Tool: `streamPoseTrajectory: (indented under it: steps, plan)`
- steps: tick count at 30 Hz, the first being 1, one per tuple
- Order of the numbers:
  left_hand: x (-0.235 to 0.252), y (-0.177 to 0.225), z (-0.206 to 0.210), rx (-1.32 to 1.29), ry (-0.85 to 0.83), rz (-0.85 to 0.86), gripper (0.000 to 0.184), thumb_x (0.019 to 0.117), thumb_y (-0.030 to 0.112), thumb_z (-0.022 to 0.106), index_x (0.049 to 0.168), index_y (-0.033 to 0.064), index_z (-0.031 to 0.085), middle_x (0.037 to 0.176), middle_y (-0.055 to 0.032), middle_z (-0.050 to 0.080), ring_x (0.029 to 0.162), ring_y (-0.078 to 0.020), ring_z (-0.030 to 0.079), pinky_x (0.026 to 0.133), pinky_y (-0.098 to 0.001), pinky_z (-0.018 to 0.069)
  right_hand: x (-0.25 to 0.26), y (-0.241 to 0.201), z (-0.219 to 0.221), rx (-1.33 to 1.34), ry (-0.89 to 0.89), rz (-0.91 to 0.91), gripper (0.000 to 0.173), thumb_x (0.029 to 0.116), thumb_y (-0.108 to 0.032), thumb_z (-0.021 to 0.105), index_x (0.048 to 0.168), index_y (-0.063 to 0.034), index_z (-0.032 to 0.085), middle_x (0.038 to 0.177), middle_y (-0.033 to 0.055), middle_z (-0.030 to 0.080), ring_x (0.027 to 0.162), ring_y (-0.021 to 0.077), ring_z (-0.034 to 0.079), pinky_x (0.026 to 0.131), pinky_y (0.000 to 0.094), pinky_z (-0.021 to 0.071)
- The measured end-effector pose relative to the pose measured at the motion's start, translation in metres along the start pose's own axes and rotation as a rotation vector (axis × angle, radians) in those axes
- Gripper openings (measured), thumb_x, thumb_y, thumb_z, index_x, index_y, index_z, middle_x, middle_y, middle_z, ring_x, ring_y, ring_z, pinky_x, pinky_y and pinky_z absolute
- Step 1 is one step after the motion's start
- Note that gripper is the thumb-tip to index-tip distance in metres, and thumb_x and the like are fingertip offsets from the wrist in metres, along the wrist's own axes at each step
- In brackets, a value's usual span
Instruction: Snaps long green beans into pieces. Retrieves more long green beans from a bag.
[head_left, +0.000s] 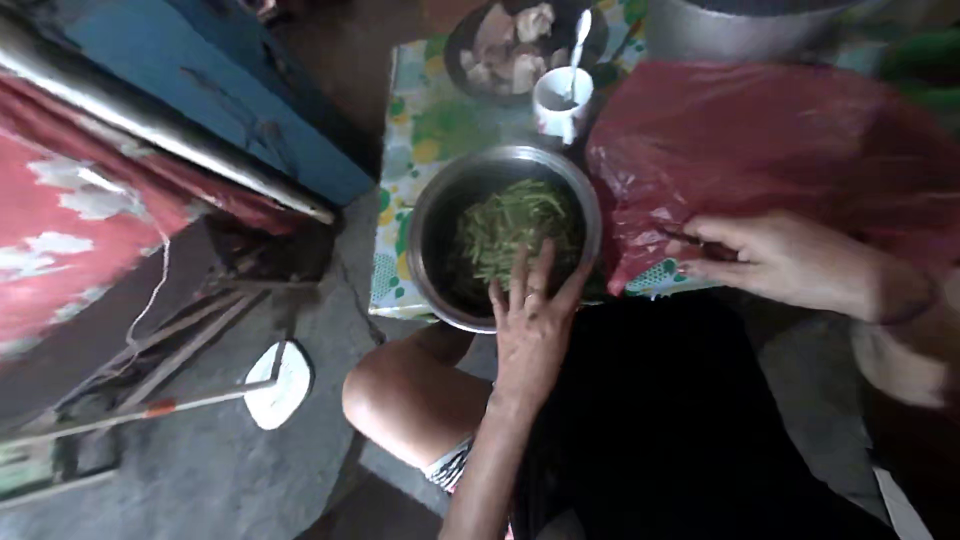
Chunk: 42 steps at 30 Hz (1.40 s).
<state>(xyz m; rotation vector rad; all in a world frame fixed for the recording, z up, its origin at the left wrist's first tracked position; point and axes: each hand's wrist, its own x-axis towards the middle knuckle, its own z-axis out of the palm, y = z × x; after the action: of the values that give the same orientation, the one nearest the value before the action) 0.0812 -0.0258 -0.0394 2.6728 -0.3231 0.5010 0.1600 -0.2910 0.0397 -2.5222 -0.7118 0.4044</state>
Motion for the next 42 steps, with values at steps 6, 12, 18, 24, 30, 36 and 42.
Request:
streamPoseTrajectory:
  steps: [6,12,18,24,30,36,42]
  plan:
    - [0.008,-0.043,0.009,0.183,0.058,0.056,0.041,0.0967,0.014,0.064,0.131,0.0353,0.068,0.15,-0.0174,0.052,0.141,-0.0491,0.042,0.106,-0.077,0.0272,-0.023,0.064,0.006,-0.246,0.114,0.258,0.036,0.1039,-0.017,0.06,0.14,-0.0125,0.063,0.123,0.0207,0.069,0.101,0.047,0.069,0.083,0.07,0.0517]
    - [0.046,0.038,0.005,-0.09,-0.006,0.264,0.028,0.0968,0.023,0.064,0.122,0.0146,0.075,0.136,-0.0161,0.064,0.126,-0.0396,0.058,0.102,-0.0557,0.047,-0.012,0.052,-0.024,-0.181,0.387,0.085,0.039,0.1054,-0.013,0.054,0.144,-0.0103,0.059,0.138,0.0181,0.063,0.108,0.0438,0.069,0.087,0.0669,0.0531]
    - [0.102,0.097,0.048,0.034,-0.532,0.272,0.048,0.1069,0.041,0.048,0.15,0.0212,0.053,0.127,-0.0137,0.069,0.093,-0.0347,0.073,0.07,-0.0526,0.0575,-0.012,0.048,-0.028,-0.146,0.467,0.183,0.058,0.1065,-0.021,0.054,0.161,-0.017,0.034,0.133,0.022,0.065,0.099,0.0495,0.069,0.078,0.0695,0.0518]
    - [0.168,0.103,0.033,0.317,-0.58,0.009,0.037,0.1062,0.019,0.049,0.141,0.0136,0.059,0.106,-0.0215,0.071,0.09,-0.0415,0.07,0.068,-0.0548,0.0544,-0.022,0.071,-0.005,-0.049,0.312,0.147,0.021,0.1032,-0.019,0.06,0.12,-0.0099,0.069,0.098,0.0107,0.074,0.085,0.0298,0.072,0.074,0.0569,0.0571]
    - [0.195,0.112,0.025,0.416,-0.43,-0.036,0.035,0.1048,0.024,0.054,0.133,0.0047,0.06,0.091,-0.0211,0.071,0.083,-0.0403,0.071,0.064,-0.052,0.0532,0.003,0.115,-0.008,-0.302,0.514,0.399,0.034,0.1068,-0.019,0.051,0.136,-0.0039,0.06,0.106,0.0331,0.066,0.089,0.0579,0.065,0.068,0.0738,0.0488]
    - [0.206,0.12,0.021,0.418,-0.335,-0.007,0.035,0.1011,0.003,0.052,0.136,0.0051,0.056,0.082,-0.0167,0.069,0.075,-0.0361,0.071,0.058,-0.0453,0.0511,0.014,0.103,-0.021,-0.336,0.61,0.41,0.034,0.1083,-0.024,0.05,0.13,0.0001,0.062,0.102,0.0336,0.066,0.088,0.0575,0.065,0.068,0.0726,0.0485]
    - [0.21,0.113,0.018,0.429,-0.249,0.038,0.03,0.0989,0.009,0.058,0.129,0.008,0.061,0.084,-0.0167,0.07,0.074,-0.0358,0.071,0.056,-0.0459,0.0504,0.044,0.115,-0.026,-0.366,0.616,0.519,0.031,0.1085,-0.015,0.045,0.123,0.0095,0.058,0.107,0.0385,0.063,0.096,0.0619,0.062,0.071,0.0746,0.0462]
